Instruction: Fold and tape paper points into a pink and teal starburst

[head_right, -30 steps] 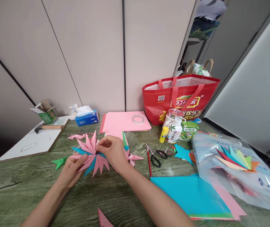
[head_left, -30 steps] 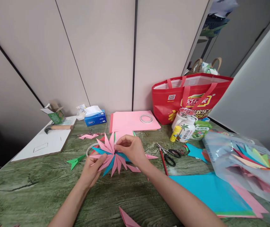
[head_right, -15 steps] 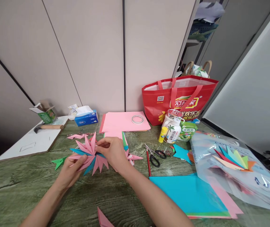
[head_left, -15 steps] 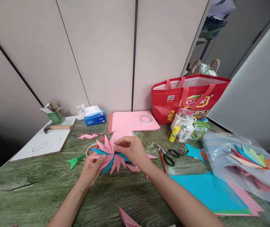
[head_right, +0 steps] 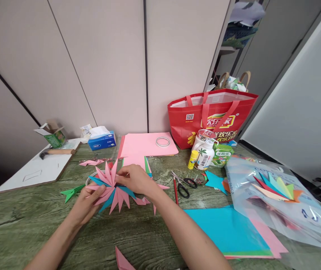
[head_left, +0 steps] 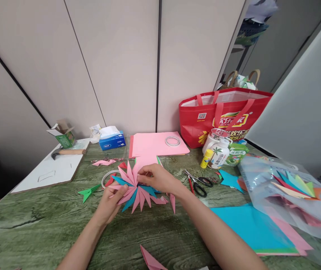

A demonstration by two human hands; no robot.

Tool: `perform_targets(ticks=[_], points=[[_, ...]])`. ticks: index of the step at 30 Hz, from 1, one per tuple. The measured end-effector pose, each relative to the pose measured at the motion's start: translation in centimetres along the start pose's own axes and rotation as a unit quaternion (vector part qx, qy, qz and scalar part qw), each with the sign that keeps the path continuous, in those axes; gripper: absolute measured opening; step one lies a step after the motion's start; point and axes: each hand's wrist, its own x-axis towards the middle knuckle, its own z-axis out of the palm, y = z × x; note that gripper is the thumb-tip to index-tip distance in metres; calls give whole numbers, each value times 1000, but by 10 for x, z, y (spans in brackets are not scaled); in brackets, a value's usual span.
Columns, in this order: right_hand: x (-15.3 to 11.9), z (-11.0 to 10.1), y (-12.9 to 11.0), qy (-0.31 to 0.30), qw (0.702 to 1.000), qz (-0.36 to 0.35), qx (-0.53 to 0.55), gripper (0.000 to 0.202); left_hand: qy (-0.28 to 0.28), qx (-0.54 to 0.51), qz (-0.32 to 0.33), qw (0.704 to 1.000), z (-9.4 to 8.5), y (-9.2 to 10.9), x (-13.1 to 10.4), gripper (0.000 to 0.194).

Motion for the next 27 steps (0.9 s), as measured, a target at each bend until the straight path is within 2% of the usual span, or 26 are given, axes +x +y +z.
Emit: perform_targets(ticks=[7,11,14,20,24,27], points=[[6,10,11,33,998,28,47,18,13,-56,-34,998,0,-1,1,26],[4,9,4,67,991,43,109,12,9,-61,-45,997,1,-1,1,25],[2,8,-2,91,989,44,112,10,8,-47,-37,998,1,-2,1,25],[-1,11,-3,115,991,54,34,6,22,-9,-5,1000,2,-3,-1,20],[0,11,-4,112,992,27,-55,8,2,10,-10,1000,5,-2,-2,20],[0,11,-5,101,985,6,-139,9,10,14,-12,1000,4,-4,-1,22]])
